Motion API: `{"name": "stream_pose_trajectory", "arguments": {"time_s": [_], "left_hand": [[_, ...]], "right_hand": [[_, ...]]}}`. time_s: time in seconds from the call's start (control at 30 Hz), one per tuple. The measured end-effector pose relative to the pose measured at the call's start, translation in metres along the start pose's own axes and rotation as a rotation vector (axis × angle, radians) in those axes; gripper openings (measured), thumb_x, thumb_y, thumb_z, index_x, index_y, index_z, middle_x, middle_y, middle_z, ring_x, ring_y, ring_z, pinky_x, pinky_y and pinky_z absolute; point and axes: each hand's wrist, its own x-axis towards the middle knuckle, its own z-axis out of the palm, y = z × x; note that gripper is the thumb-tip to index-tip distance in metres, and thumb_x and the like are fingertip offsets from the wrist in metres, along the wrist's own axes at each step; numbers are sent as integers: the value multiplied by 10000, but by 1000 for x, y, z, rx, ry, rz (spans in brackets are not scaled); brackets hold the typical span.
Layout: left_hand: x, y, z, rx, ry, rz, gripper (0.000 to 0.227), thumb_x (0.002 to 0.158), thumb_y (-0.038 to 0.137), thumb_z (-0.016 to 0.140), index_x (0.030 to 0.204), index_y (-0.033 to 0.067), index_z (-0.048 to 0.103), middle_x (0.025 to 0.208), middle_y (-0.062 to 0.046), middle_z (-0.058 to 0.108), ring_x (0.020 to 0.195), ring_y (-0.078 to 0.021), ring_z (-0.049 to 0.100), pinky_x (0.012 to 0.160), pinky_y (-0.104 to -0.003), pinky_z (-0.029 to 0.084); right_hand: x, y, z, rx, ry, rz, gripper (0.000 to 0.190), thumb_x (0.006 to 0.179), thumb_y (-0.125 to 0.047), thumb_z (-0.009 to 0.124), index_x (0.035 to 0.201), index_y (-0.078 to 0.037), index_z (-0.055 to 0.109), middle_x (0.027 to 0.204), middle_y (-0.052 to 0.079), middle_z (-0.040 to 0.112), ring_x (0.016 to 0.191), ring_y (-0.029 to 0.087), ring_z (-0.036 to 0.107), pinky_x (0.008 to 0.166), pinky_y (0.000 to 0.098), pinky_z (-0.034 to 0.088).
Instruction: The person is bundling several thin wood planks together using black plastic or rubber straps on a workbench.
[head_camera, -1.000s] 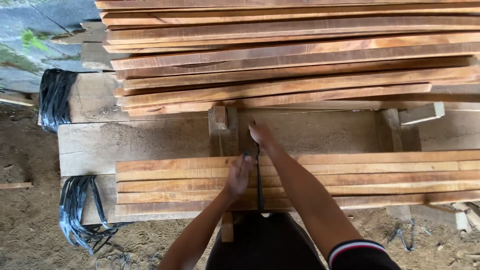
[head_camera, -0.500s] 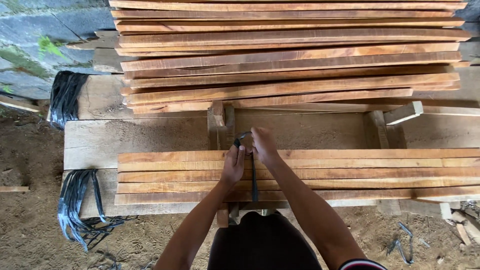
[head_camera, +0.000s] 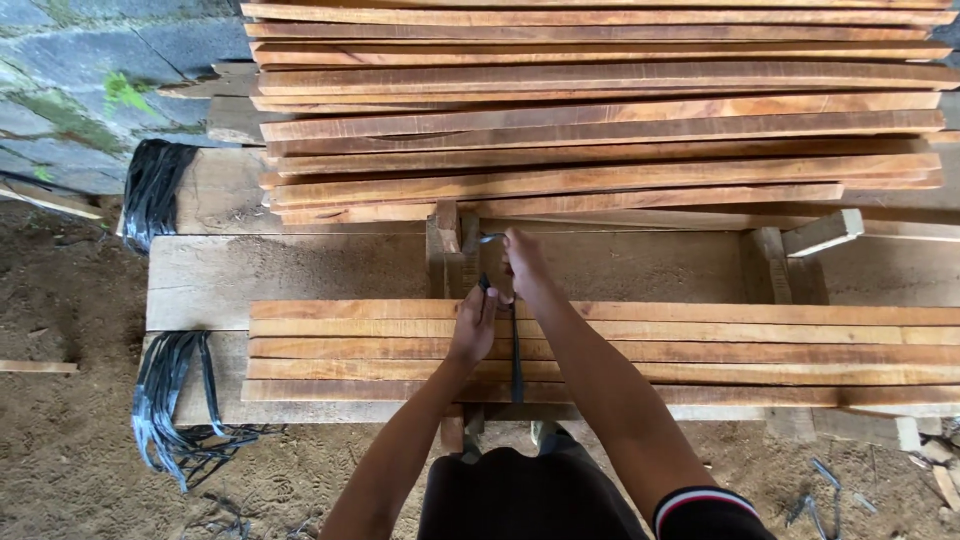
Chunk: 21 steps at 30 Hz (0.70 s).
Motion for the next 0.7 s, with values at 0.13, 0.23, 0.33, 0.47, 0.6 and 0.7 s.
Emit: {"name": "stream_pose_trajectory", "arguments": {"time_s": [0.13, 0.23, 0.33, 0.47, 0.6, 0.7], "left_hand": [[4, -28, 6, -69, 44, -85, 395, 1132, 296, 429, 906, 100, 687, 838, -99, 714, 827, -199, 636, 828, -360, 516], [13, -20, 15, -510, 155, -372, 449, 1145, 288, 358, 853, 84, 631, 806, -97, 719, 849, -201, 704, 861, -342, 587], [5, 0, 30, -464, 75, -394, 473, 1144, 336, 333, 747, 153, 514, 681, -17, 524, 683, -165, 531, 727, -311, 436], [2, -35, 18, -333, -167, -353, 438, 1139, 292, 407, 722, 162, 441, 632, 3, 408, 610, -119, 433, 705, -316, 439], [-5, -44, 11, -266, -300, -255, 454, 1141, 253, 411, 714, 127, 495, 674, 61, 408, 653, -91, 460, 901, -377, 545], [-6, -19, 4, -233, -317, -199, 479, 1168, 254, 379, 708, 137, 444, 709, 103, 369, 697, -37, 426, 827, -340, 515]], "right_hand": [[-17, 0, -9, -23, -18, -17, 260, 888, -383, 617, 721, -201, 538, 572, -91, 335, 492, 66, 344, 445, 252, 290], [-35, -16, -28, 101, 16, 45, 250, 892, -371, 612, 735, -239, 469, 575, -116, 281, 464, 58, 298, 422, 256, 249], [-21, -5, -43, 167, 16, -7, 228, 925, -288, 588, 779, -153, 476, 623, -79, 205, 472, 65, 231, 433, 248, 254], [35, 15, -39, -69, 128, -70, 278, 891, -300, 626, 689, -149, 506, 536, -18, 334, 441, 126, 373, 444, 317, 359], [88, 57, -21, -239, 203, 10, 268, 831, -329, 714, 671, -178, 562, 519, -9, 421, 400, 122, 409, 406, 372, 399], [173, 141, -38, -347, 299, 48, 442, 737, -463, 865, 864, -86, 672, 714, 124, 636, 595, 255, 652, 511, 435, 520]]}}
